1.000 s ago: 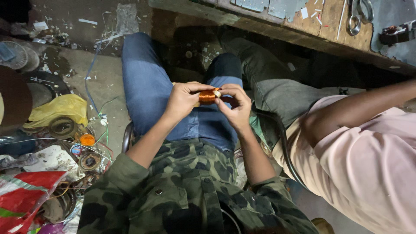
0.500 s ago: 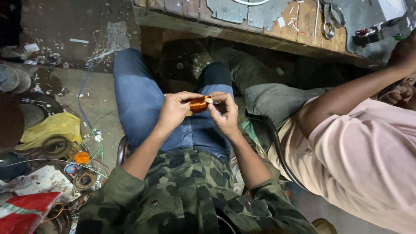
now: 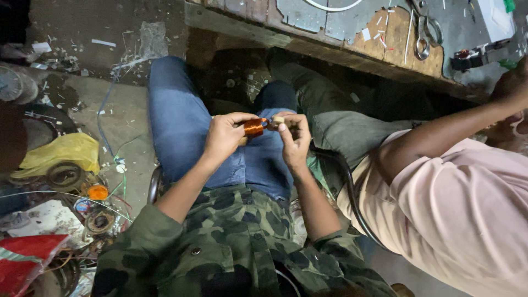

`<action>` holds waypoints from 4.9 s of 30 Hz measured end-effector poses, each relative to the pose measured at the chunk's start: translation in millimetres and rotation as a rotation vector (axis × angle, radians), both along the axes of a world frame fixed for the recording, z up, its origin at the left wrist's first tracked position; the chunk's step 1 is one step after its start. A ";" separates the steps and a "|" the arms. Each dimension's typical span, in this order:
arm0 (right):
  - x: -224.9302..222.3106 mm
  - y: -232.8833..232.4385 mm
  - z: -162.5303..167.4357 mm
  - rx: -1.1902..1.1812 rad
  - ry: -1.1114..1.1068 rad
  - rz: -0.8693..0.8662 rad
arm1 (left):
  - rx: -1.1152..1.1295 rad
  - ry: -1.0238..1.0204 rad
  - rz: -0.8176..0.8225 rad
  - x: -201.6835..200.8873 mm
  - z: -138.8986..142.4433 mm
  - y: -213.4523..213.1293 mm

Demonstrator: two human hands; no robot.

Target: The person operates a small orange wire-winding machine to wrap copper wire onto a bobbin, then removes the bobbin and manually adjusts the wound coil by hand while seated.

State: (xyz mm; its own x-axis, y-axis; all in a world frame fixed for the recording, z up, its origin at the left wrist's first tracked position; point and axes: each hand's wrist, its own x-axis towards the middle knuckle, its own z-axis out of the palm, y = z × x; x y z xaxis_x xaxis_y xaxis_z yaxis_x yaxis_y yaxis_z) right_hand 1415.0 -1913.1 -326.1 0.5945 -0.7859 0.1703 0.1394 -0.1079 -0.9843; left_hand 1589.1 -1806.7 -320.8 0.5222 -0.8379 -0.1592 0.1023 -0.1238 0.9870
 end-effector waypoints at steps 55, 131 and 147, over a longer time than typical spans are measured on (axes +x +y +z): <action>20.9 42.3 39.9 -0.522 0.423 -0.103 | -0.025 -0.199 -0.031 -6.0 -0.5 -2.5; -10.9 10.8 10.5 0.197 0.162 0.138 | 0.048 0.533 -0.205 -4.5 -16.3 -13.7; -12.9 8.8 30.1 0.147 0.287 0.152 | 0.154 0.497 -0.162 -9.7 5.0 -14.9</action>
